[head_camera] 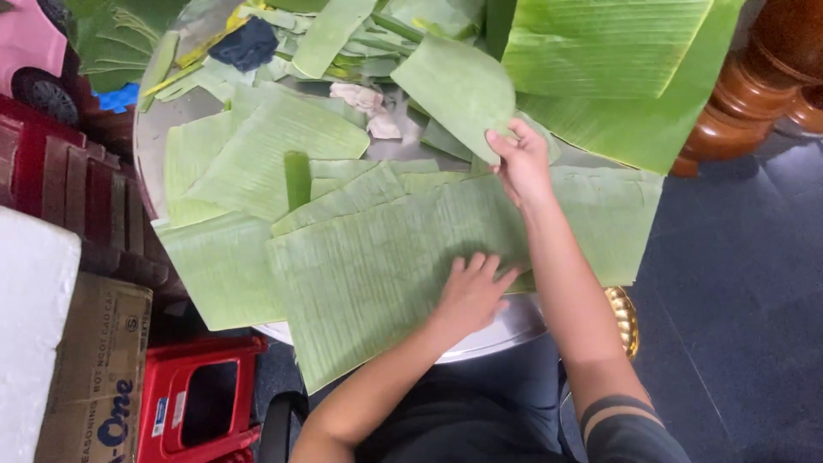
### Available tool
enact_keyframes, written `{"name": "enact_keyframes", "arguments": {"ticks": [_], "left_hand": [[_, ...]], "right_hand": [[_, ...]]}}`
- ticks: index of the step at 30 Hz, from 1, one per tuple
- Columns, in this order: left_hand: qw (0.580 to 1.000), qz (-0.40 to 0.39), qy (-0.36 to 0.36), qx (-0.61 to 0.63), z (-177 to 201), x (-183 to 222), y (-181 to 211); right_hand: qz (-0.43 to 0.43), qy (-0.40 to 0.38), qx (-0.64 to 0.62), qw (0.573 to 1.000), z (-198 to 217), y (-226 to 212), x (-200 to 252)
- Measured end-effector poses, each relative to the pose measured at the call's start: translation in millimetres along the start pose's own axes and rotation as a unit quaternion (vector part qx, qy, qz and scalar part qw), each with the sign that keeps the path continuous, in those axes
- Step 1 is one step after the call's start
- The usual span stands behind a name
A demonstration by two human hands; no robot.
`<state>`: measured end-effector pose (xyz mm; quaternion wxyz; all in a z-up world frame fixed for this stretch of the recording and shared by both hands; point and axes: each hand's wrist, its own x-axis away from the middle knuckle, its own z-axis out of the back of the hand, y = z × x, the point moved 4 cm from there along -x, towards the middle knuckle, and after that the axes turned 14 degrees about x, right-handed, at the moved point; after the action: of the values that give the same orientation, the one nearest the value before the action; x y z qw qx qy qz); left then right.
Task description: The person is sorting and stacking cut banana leaves on a metal tray, smoothing them out to ensure a neat pile.
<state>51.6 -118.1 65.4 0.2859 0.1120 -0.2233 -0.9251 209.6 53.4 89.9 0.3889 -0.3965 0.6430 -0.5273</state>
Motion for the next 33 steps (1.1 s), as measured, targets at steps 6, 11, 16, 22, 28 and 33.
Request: {"name": "enact_keyframes", "arguments": {"ticks": [6,11,16,22,28,33], "left_hand": [[0.996,0.045,0.070,0.042,52.2,93.1,-26.8],[0.979,0.187,0.056,0.050,54.0,149.4,-51.2],[0.978,0.179,0.100,0.047,42.4,159.4,-44.9],[0.979,0.183,0.083,0.030,31.5,154.2,-50.2],[0.979,0.202,-0.025,0.021,35.0,127.0,-27.4],[0.967,0.231,-0.079,0.068,27.6,114.2,-21.1]], "right_hand": [[-0.074,0.097,0.334,0.935,56.7,68.8,-46.3],[0.052,0.081,0.604,0.791,93.0,25.8,71.6],[-0.149,-0.014,0.572,0.807,81.4,-4.0,167.5],[0.024,0.086,0.239,0.967,106.9,49.6,170.1],[-0.057,0.130,0.041,0.989,125.0,120.6,167.8],[-0.075,0.111,-0.020,0.991,141.1,152.4,159.5]]}}
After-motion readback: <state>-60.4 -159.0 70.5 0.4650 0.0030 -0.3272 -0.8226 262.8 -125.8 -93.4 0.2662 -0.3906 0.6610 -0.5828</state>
